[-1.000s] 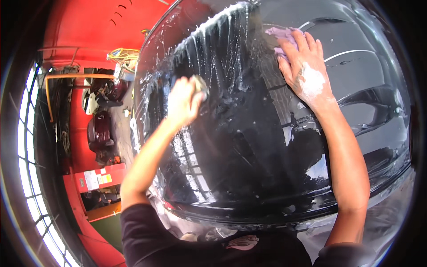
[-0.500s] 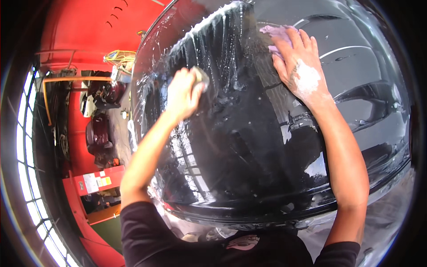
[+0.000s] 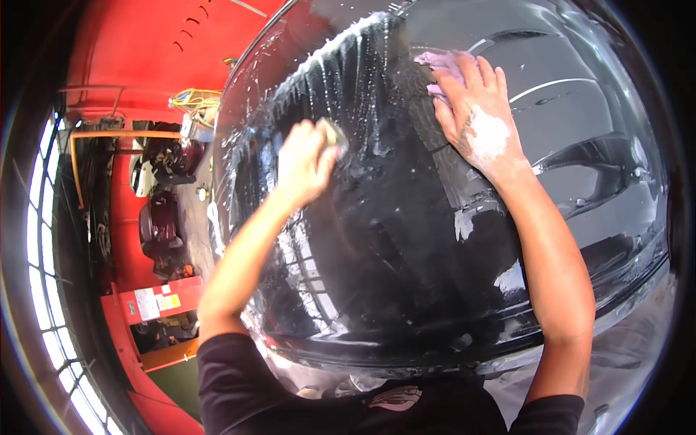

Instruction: The person scrubs the hood of a black car using a yellow sponge and a purple cloth. They apply a white cleaning substance and wipe the surface in circular and linear motions, occasionally dipping the sponge into a bucket of water.

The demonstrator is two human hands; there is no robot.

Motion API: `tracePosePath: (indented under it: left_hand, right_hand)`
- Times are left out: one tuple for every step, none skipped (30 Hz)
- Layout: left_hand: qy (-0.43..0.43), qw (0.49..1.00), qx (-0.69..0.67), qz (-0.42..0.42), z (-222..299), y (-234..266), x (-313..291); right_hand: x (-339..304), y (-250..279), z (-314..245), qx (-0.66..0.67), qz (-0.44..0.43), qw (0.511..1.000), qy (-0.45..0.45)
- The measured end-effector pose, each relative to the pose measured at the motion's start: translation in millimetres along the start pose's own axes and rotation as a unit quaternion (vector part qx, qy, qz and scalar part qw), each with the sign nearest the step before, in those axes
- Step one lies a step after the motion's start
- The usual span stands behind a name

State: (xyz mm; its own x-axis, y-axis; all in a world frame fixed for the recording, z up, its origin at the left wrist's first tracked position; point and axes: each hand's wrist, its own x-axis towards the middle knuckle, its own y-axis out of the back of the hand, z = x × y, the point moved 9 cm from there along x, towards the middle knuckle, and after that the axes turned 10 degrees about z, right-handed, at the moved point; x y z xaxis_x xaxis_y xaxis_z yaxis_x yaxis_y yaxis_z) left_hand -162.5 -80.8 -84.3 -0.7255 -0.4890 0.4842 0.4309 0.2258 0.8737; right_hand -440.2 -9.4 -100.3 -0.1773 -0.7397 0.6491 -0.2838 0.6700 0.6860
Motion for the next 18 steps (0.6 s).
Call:
tracePosePath:
  left_hand:
    - [0.006,1.0,0.004,-0.024,-21,-5,25]
    - [0.012,1.0,0.011,0.024,-50,-20,58]
    - [0.044,0.997,0.037,0.043,-65,-31,97]
    - [0.112,0.985,0.117,0.057,-108,-43,118]
    - [0.149,0.976,0.154,0.043,-117,-56,135]
    - [0.143,0.98,0.133,0.044,-105,-64,146]
    - [0.135,0.984,0.115,0.035,-94,-68,146]
    - [0.113,0.987,0.112,0.035,-77,-67,126]
    - [0.062,0.996,0.026,0.052,-44,-59,102]
    - [0.066,0.997,0.013,0.024,-16,-49,77]
    - [0.047,0.999,0.008,0.005,2,-35,46]
    - [0.036,0.999,-0.005,0.009,17,-23,18]
    - [0.014,1.0,-0.009,-0.003,26,-11,4]
    - [-0.009,1.0,-0.01,-0.013,17,-6,8]
    - [-0.029,0.999,-0.014,-0.021,7,-10,19]
    - [-0.028,0.999,-0.031,-0.012,-8,-14,43]
    - [-0.023,0.999,-0.017,0.017,-18,-21,77]
    - [-0.018,0.999,0.011,0.05,-41,-29,107]
  right_hand:
    - [0,-3,-5,0.011,-0.001,1.0,0.003]
    - [1,-1,-9,0.015,-0.004,1.0,0.007]
    - [3,1,-9,0.014,-0.003,1.0,0.008]
    - [4,1,-13,0.026,-0.003,1.0,0.005]
    - [2,0,-8,0.031,-0.006,1.0,0.001]
    - [3,2,2,0.034,-0.007,0.999,-0.002]
    - [1,2,6,0.027,-0.006,1.0,-0.003]
    - [1,3,10,0.021,-0.004,1.0,-0.006]
    - [-2,2,19,0.01,-0.004,1.0,-0.015]
    - [-6,3,22,0.01,-0.001,1.0,-0.016]
    - [-5,1,20,0.011,0.005,1.0,-0.015]
    - [-5,-1,17,0.01,0.01,1.0,-0.011]
    - [-5,-3,13,0.009,0.008,1.0,-0.013]
    - [-1,-3,5,0.014,0.008,1.0,-0.01]
    - [-1,-1,0,0.017,0.005,1.0,-0.005]
    - [1,1,-3,0.028,0.01,1.0,-0.004]
    - [2,0,-6,0.035,0.016,0.999,0.0]
    - [3,0,-9,0.041,0.025,0.999,0.003]
